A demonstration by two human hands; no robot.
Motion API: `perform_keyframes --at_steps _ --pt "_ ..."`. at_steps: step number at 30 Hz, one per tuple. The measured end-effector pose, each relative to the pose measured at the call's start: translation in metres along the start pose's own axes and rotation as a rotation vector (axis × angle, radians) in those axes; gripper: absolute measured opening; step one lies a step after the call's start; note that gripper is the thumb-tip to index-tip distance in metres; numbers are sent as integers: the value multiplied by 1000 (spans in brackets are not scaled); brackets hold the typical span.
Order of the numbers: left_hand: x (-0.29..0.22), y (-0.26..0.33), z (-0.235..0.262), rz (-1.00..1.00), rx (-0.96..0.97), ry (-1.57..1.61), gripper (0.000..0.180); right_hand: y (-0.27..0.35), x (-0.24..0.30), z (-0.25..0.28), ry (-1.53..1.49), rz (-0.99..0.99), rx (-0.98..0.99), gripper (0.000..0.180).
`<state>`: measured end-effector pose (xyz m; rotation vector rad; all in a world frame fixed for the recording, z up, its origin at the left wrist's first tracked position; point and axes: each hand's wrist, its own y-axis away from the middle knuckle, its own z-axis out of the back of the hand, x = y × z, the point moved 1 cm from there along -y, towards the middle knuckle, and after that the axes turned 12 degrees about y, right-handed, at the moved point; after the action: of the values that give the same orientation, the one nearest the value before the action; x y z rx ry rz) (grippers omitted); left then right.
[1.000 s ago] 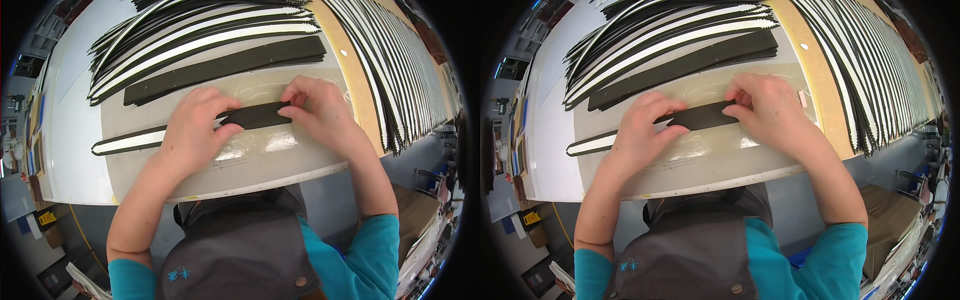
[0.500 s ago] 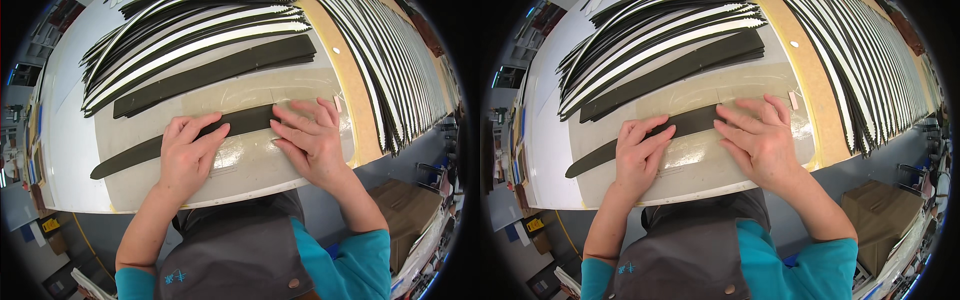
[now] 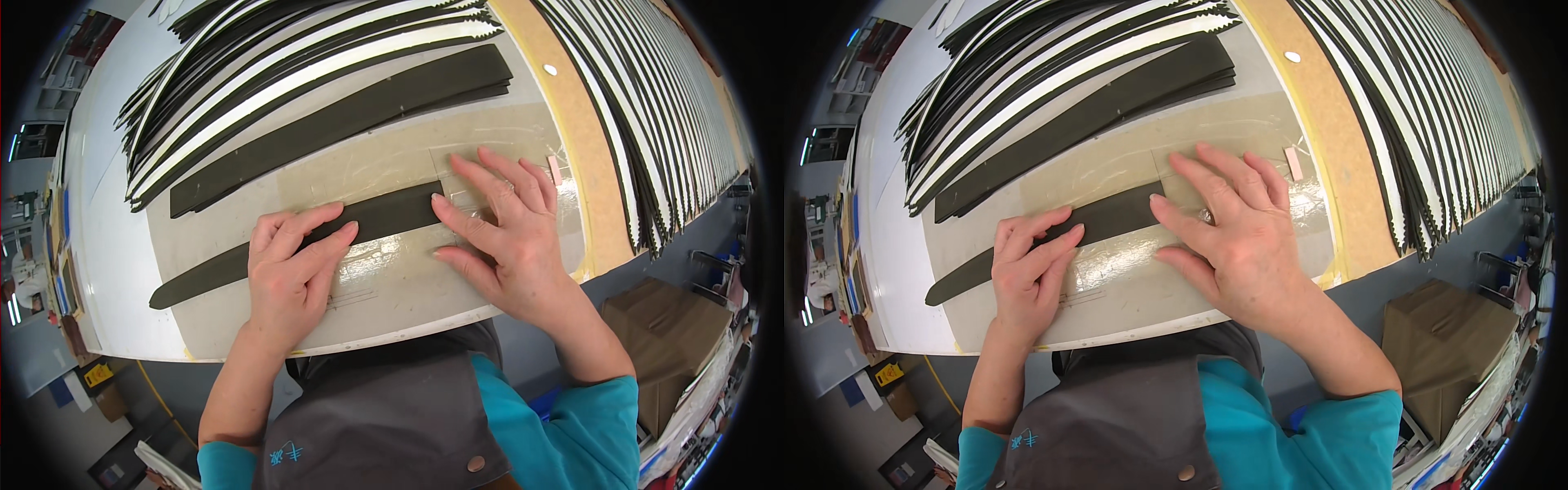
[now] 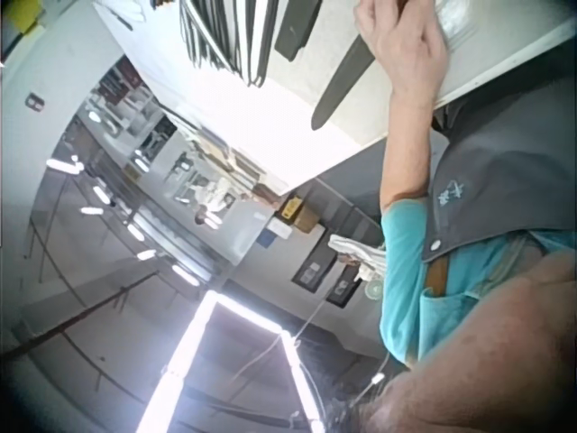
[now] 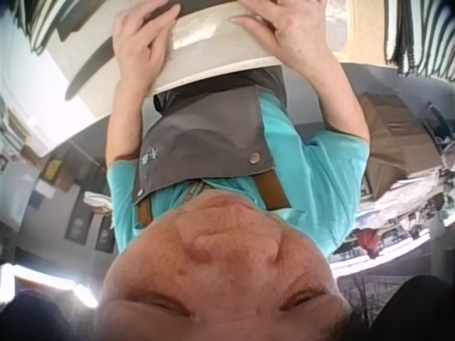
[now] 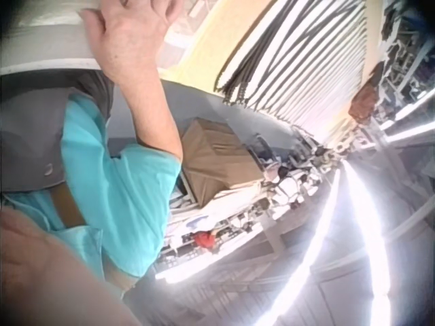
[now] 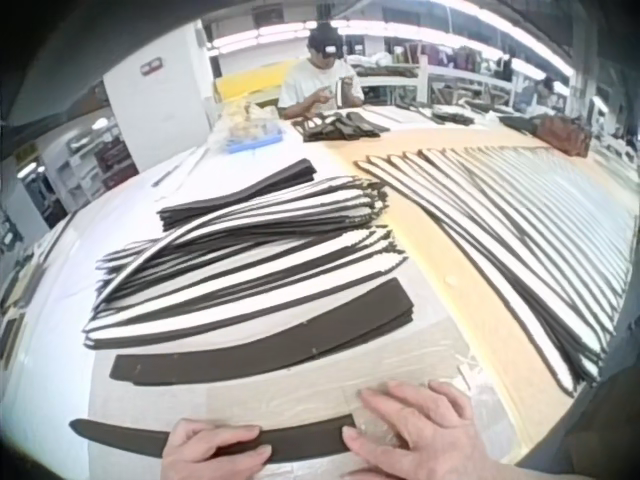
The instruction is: The person assembles long, flexible, serrated strips by hand. They pick up a white serrated strip and a black strip, align them, and press them together to form a single unit. The person repeats this process for multiple strips, stacking the finished units on the table.
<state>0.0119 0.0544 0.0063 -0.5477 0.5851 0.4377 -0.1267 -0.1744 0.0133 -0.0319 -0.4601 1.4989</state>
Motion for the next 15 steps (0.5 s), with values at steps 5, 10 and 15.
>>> perform_keyframes --at_steps 5,10,15 --pt "-2 -1 2 25 16 14 26 -1 0 -1 -19 -8 3 49" --pt "-3 -2 2 40 25 11 25 -1 0 0 -23 -15 8 50" --pt "-4 -3 3 33 49 7 27 -1 -1 2 -28 -22 6 48"
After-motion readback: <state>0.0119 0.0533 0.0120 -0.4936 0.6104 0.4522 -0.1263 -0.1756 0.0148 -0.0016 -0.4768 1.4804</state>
